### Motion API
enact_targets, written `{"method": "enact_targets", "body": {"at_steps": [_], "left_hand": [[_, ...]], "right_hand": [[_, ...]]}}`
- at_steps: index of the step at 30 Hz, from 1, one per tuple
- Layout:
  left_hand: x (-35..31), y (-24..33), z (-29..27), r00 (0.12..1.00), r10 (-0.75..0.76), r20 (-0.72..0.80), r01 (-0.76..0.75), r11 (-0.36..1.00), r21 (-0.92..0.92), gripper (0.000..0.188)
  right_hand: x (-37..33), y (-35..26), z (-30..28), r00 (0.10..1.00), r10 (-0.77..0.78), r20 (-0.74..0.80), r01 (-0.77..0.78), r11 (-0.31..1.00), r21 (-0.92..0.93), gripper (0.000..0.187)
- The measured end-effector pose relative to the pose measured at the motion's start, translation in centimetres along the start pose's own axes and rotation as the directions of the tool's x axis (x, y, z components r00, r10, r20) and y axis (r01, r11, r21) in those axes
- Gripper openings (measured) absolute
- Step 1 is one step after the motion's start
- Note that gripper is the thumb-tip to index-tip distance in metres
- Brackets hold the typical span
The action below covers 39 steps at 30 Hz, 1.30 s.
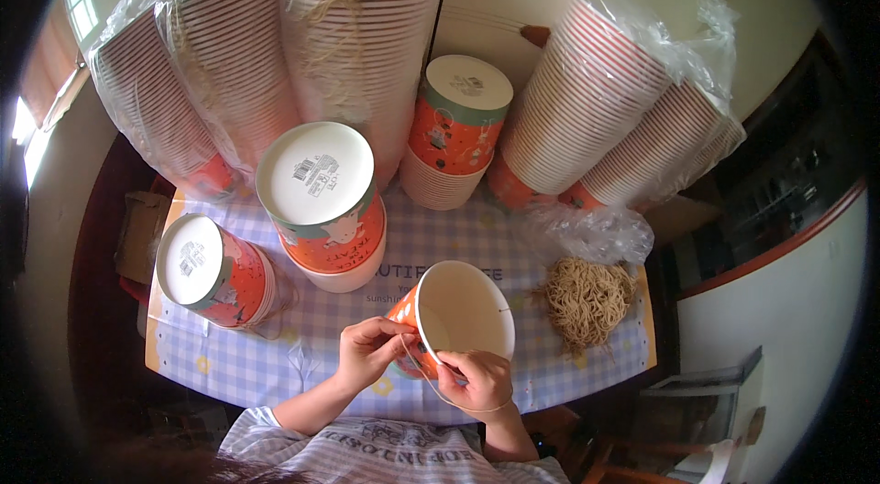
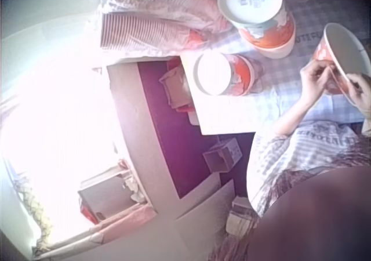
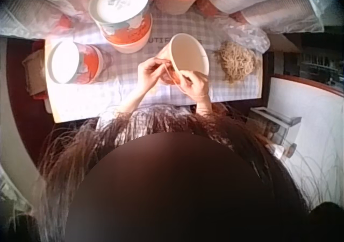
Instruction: Attach plastic handles to the sides of paper buckets by threading them through pre-drilled holes.
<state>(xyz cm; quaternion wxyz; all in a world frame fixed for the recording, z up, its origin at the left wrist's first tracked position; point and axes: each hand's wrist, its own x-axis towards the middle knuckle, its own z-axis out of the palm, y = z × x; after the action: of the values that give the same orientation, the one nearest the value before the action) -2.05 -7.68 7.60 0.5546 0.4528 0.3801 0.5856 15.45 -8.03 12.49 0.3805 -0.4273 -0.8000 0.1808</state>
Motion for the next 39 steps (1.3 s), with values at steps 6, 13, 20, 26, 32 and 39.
{"method": "enact_targets", "body": {"at_steps": [6, 13, 20, 26, 32, 39], "left_hand": [[-0.1, -0.2, -0.1, 1.000, -0.006, -0.009, 0.006, 1.000, -0.024, 0.010], [0.0, 0.1, -0.3, 0.991, 0.136, 0.014, -0.135, 0.968, 0.210, 0.010], [0.0, -1.3, -0.9, 0.977, 0.213, 0.001, -0.210, 0.961, 0.178, 0.015], [-0.2, -1.3, -1.0, 0.985, 0.171, -0.020, -0.170, 0.985, 0.037, 0.013], [-0.4, -1.5, -1.8, 0.978, 0.211, 0.000, -0.211, 0.977, -0.025, 0.010], [-0.1, -1.7, -2.6, 0.948, 0.290, 0.133, -0.303, 0.949, 0.092, 0.013]], "right_hand": [[0.1, -0.1, 0.0, 1.000, -0.002, 0.016, 0.002, 1.000, 0.002, 0.020], [0.2, 0.0, 0.1, 1.000, -0.016, 0.025, 0.015, 1.000, 0.013, 0.020], [0.5, -0.3, 0.3, 0.998, -0.057, 0.020, 0.056, 0.998, 0.024, 0.016], [0.3, -0.2, 0.4, 0.993, -0.084, 0.081, 0.084, 0.996, 0.004, 0.018], [0.5, -0.4, 0.6, 0.991, -0.096, 0.094, 0.097, 0.995, 0.001, 0.017], [0.5, -0.3, 0.7, 0.987, -0.116, 0.114, 0.117, 0.993, 0.002, 0.017]]}}
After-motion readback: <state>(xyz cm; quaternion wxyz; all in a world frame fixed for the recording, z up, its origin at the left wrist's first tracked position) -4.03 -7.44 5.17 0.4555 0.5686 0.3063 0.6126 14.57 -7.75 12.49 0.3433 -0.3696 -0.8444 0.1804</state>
